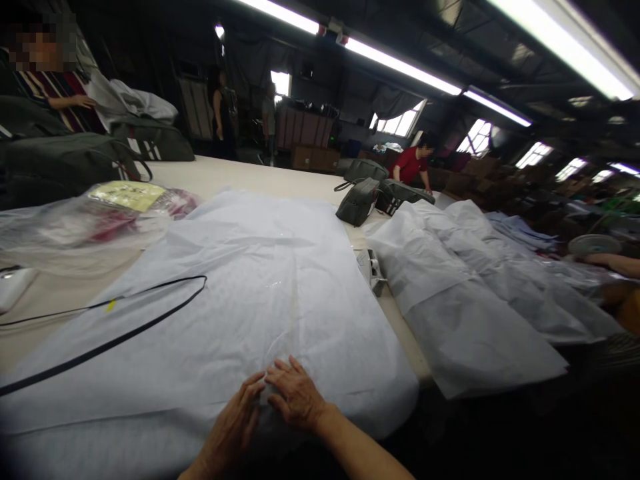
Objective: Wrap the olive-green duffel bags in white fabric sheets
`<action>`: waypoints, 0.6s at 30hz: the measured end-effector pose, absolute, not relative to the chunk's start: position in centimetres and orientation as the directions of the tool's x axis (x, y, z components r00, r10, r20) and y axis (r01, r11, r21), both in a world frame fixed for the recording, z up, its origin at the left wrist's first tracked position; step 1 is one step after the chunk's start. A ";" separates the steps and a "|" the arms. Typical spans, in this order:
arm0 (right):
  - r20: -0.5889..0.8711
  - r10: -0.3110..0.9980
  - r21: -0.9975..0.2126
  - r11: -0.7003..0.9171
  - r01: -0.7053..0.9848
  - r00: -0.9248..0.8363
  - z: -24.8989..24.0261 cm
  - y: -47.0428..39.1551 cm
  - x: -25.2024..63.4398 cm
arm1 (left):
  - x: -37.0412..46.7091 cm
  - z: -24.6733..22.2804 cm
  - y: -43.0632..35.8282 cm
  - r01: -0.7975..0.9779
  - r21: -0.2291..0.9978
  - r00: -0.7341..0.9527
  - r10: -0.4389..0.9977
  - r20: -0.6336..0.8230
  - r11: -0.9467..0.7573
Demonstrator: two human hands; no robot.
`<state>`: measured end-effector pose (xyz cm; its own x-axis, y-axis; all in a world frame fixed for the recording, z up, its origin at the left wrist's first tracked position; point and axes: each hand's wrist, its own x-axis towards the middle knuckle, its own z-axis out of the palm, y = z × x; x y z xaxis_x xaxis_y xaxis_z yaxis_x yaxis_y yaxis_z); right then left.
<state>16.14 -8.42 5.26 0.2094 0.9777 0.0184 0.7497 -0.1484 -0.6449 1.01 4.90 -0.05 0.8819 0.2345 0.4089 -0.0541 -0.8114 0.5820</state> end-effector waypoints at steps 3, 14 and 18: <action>0.010 0.957 -0.691 -0.202 0.694 0.289 4.6 -8.2 15.9 | 1.7 0.0 5.3 -0.053 0.544 0.895 0.201 0.398 -0.837; -0.026 0.829 -0.777 -0.369 0.510 0.559 3.1 -6.0 14.1 | 1.8 -1.5 5.8 -0.102 0.482 0.883 0.144 0.447 -0.870; 0.043 0.860 -0.676 -0.350 0.649 0.508 3.0 -6.1 12.8 | 1.9 -1.4 5.7 -0.077 0.533 0.868 0.206 0.452 -0.843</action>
